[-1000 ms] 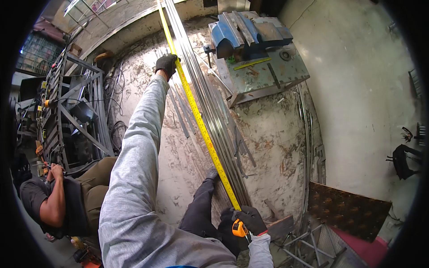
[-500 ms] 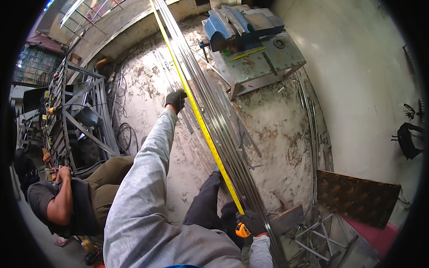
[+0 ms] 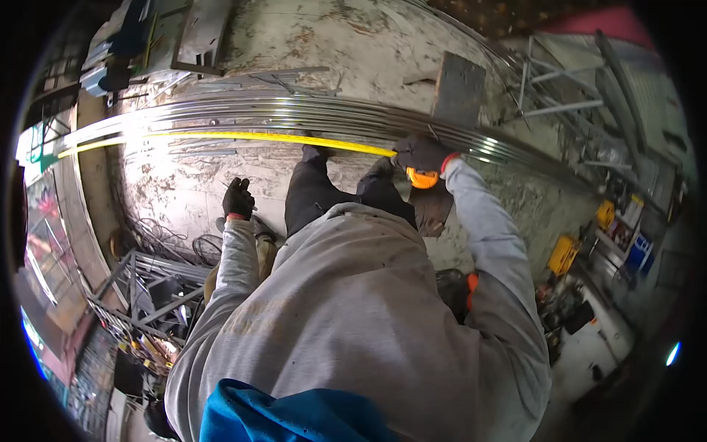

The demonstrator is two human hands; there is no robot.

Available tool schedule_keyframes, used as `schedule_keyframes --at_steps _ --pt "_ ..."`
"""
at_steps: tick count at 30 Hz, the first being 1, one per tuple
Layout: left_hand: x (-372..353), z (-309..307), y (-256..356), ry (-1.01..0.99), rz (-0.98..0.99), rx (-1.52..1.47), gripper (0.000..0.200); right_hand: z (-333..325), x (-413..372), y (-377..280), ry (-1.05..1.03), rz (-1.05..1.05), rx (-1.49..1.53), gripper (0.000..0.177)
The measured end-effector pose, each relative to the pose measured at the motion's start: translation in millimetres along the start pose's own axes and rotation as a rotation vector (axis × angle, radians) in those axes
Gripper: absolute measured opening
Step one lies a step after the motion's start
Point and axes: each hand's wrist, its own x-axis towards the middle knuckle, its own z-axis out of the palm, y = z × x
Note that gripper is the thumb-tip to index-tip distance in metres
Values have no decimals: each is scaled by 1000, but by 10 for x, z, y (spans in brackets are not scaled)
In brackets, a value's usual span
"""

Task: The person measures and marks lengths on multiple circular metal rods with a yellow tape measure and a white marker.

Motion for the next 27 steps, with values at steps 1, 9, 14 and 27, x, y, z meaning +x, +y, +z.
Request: schedule_keyframes --at_steps 1,9,14,27 --pt "-217 138 -137 39 11 100 18 -83 -75 117 -1 47 -44 25" --pt "-1242 869 -983 45 148 406 33 -493 -424 1425 103 -121 -309 31" --pt "-1737 1301 -1223 -17 205 482 34 -479 -729 1727 164 -96 -222 32" --pt "-1706 1893 -1109 -110 429 392 66 -380 -1019 1639 179 -89 -237 31"
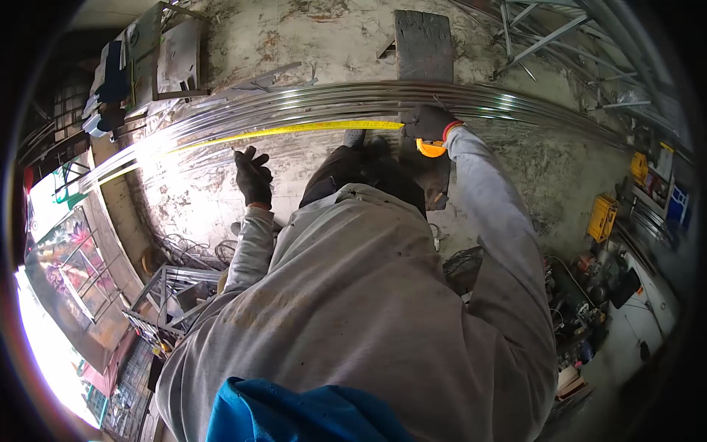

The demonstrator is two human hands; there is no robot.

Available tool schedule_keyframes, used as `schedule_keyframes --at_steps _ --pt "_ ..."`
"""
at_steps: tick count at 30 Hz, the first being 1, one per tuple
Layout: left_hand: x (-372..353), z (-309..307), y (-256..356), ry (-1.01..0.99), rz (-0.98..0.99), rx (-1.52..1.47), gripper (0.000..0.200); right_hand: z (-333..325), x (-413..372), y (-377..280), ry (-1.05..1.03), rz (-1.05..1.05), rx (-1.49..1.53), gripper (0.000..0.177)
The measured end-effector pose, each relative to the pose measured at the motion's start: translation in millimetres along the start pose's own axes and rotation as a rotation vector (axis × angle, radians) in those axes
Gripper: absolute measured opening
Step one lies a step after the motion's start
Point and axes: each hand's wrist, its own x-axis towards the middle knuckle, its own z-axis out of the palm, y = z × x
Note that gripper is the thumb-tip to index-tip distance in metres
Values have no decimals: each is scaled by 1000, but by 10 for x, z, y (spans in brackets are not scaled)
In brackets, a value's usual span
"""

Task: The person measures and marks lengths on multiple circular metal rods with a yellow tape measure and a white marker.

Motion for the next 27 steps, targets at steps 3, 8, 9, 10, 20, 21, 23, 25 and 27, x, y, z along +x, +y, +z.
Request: schedule_keyframes --at_steps 3,8,9,10,20,21,23,25,27 --pt "138 61 257 -45 88 -69 64 43 -36 20 82 -8 77 35" --pt "290 60 692 -129 195 -75 48 -95 -198 -267 114 -32 2 41" --pt "304 60 788 -178 225 -95 48 -130 -224 -330 138 -96 6 42" --pt "289 71 845 -184 261 -93 51 -176 -251 -391 141 -90 1 42" --pt "130 395 1117 -283 180 -120 36 -407 -331 -653 65 108 38 38" --pt "117 430 1127 -352 104 -279 38 -443 -343 -770 -7 244 -68 36" --pt "370 332 892 -578 40 -521 49 -330 -267 -566 -18 208 -39 36" --pt "381 307 768 -653 30 -641 53 -248 -164 -432 -27 159 -13 35" --pt "340 305 651 -733 35 -761 57 -199 -91 -301 46 157 -112 36"
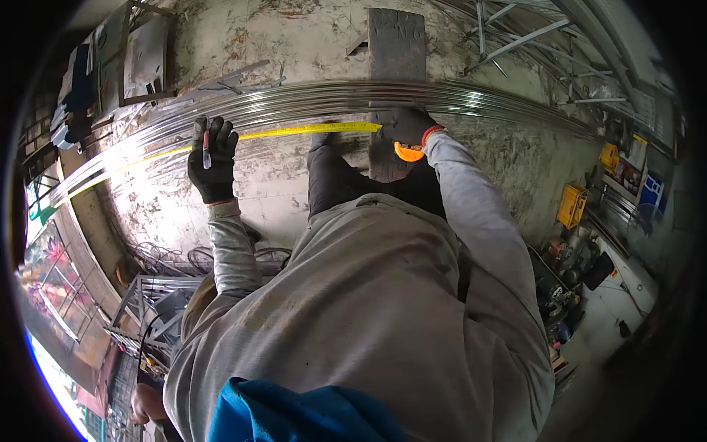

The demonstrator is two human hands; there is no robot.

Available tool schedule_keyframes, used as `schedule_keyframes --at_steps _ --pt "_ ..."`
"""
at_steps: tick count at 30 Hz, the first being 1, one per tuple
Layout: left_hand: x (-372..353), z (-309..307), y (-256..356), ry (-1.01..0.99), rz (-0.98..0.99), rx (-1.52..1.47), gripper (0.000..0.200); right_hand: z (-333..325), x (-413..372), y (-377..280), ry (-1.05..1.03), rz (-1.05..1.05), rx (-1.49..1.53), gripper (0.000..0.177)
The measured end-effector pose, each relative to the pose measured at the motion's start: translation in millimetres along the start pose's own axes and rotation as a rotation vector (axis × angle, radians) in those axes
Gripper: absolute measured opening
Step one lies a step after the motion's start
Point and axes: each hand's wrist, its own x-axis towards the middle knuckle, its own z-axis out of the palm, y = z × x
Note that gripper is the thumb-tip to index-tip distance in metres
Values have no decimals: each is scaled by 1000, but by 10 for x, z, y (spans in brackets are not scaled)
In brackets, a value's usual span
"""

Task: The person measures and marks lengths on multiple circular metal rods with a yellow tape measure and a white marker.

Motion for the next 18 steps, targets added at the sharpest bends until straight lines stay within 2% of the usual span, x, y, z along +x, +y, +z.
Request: schedule_keyframes --at_steps 3,4,5,7,8,11,13,15,18 --pt "-206 3 -266 89 99 112 52 167 175 238 -26 0 140 36" --pt "-270 42 -375 217 100 201 54 266 279 355 34 -104 135 35" --pt "-358 40 -497 237 110 209 54 340 353 506 15 -117 139 35" --pt "-567 -20 -786 400 30 523 55 427 500 653 -14 -13 66 34" --pt "-730 -123 -954 319 41 431 55 499 613 770 41 -112 -31 35" --pt "-1290 257 -1583 438 128 547 52 667 957 1073 -61 -132 -99 34" --pt "-1704 693 -1994 649 94 877 48 913 1304 1379 -83 -188 -45 33" --pt "-2090 977 -2374 847 -8 858 42 1097 1459 1511 -13 -174 -163 37" --pt "-2392 909 -2846 917 -32 725 38 993 1621 1536 19 -75 -105 42"
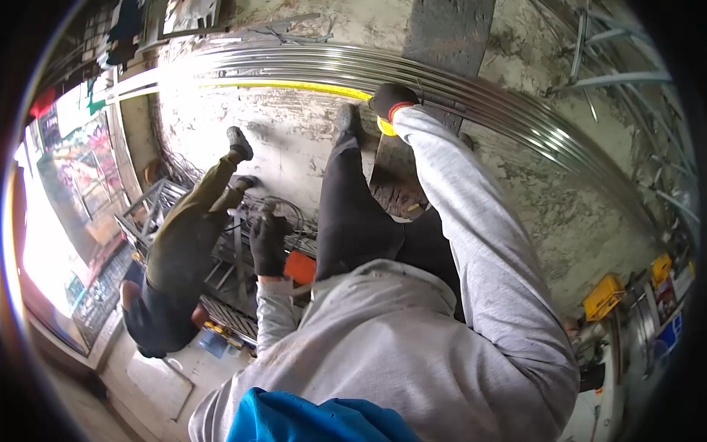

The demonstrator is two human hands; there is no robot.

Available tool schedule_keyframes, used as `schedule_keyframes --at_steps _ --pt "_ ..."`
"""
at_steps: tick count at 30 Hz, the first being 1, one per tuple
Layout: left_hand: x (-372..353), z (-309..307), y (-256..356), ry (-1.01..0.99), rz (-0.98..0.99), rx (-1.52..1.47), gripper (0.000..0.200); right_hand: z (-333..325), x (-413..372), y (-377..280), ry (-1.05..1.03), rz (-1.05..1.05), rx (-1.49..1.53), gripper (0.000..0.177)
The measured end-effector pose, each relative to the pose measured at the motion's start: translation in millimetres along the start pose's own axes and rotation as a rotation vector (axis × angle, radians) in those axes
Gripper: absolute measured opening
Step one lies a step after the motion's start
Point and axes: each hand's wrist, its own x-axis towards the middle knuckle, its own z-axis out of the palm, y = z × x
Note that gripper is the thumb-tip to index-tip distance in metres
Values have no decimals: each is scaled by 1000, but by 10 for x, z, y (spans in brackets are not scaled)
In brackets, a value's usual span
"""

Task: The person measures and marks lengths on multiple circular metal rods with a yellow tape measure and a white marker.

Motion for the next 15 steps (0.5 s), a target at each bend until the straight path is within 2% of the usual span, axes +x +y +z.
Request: schedule_keyframes --at_steps 2,5,7,9,13,15 --pt "169 106 -210 -15 -23 11 37 176 156 133 79 104 14 42" --pt "693 329 -446 -97 -61 51 36 310 376 271 53 149 -27 42" --pt "1132 543 -494 -168 -14 163 35 397 520 383 31 138 -24 41" --pt "1511 749 -545 -248 63 116 37 461 621 436 -20 188 -23 41" --pt "2224 1039 -648 -319 112 201 39 666 716 525 20 238 -82 39" --pt "2526 1166 -708 -342 73 165 36 700 770 573 25 257 -82 38"
